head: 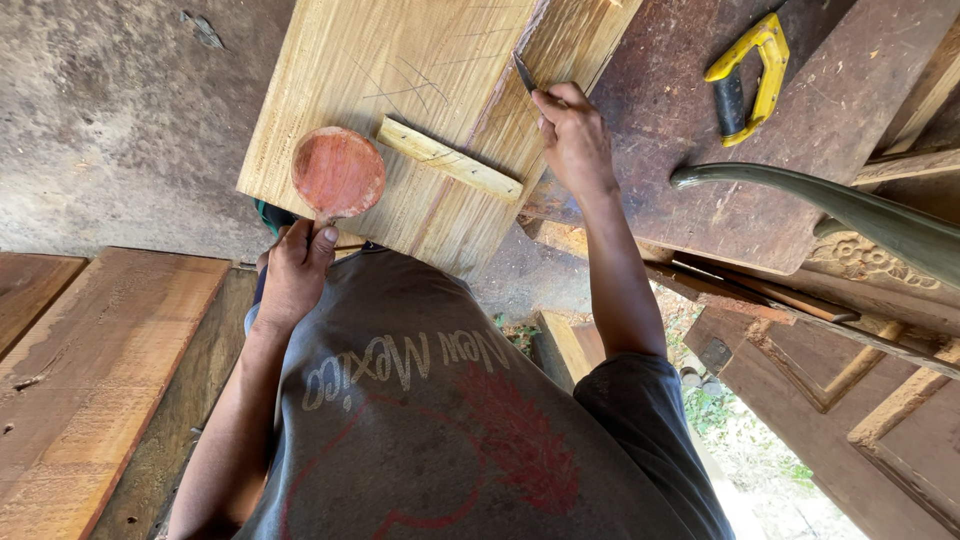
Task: The person applies a pinkish substance from a small wooden paddle onto a wooden board using a putty knife. They spread the substance along the edges and surface of the board, then mix additional substance from a can onto the paddle before continuing to apply it.
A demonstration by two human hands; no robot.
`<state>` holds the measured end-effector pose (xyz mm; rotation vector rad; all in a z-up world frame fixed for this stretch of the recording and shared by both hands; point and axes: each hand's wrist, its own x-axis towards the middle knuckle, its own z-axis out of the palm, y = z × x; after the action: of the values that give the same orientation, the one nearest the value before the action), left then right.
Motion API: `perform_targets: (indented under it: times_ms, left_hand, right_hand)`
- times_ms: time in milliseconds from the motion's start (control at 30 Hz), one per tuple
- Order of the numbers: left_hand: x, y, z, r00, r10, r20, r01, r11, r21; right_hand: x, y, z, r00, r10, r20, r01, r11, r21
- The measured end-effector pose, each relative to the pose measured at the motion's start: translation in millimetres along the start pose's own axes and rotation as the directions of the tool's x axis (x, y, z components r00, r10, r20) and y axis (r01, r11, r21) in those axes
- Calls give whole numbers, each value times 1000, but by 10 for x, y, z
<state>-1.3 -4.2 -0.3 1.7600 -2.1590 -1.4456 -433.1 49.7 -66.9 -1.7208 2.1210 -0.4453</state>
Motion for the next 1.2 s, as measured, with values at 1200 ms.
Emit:
perform_targets:
  times_ms: [1200]
  left_hand:
    - [-191, -56, -19, 985, 72, -159, -90, 990, -108]
  right_hand:
    - [272, 227, -352, 972, 225, 72, -236, 906, 352]
